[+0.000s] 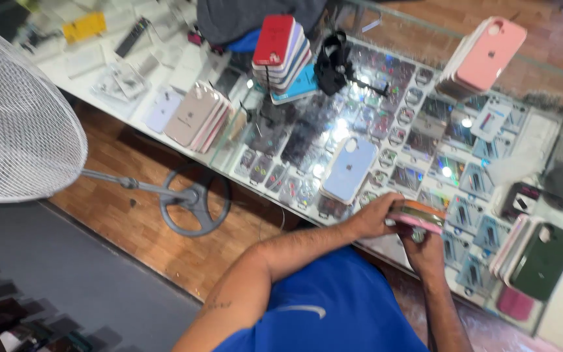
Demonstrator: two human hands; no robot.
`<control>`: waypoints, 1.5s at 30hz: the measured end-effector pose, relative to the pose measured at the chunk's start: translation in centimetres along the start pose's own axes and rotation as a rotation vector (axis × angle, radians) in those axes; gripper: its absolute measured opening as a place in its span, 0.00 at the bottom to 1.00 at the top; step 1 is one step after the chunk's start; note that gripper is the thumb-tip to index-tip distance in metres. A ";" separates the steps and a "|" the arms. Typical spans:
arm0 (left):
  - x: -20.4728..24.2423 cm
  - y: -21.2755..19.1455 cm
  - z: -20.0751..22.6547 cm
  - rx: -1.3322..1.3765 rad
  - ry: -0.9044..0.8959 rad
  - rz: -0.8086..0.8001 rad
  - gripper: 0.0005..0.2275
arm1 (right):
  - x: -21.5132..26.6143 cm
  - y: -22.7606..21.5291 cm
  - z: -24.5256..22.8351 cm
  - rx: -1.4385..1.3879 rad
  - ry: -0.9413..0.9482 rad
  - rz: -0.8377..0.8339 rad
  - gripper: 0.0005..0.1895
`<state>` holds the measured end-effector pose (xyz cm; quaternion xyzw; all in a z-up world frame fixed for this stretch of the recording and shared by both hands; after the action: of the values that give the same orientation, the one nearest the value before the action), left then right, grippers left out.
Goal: The person is sorting and organizing various mobile phone cases and their packaging on a glass service counter.
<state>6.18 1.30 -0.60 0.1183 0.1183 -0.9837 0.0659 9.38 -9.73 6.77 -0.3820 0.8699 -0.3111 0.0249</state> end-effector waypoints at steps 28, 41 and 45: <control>-1.7 -3.2 6.9 0.212 -0.148 0.030 0.34 | -2.2 0.1 1.5 0.055 0.217 -0.191 0.16; -1.3 -2.0 3.6 0.108 0.131 0.221 0.31 | -0.6 -2.8 -5.9 -0.038 -0.041 -0.061 0.35; -0.8 -1.8 5.4 0.038 0.106 0.212 0.32 | -1.1 -1.3 0.5 0.004 -0.075 -0.053 0.17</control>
<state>5.53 1.79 5.13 0.1832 0.0899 -0.9657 0.1607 11.20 -9.93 6.86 -0.4164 0.8572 -0.2988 0.0500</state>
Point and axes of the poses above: each hand's wrist, its own x-axis away from the middle knuckle, its own y-axis out of the palm, z = x × y, the point moved 6 cm from there along -x, towards the middle knuckle, and after that the axes turned 9 degrees about -z, right-handed, at the moved point
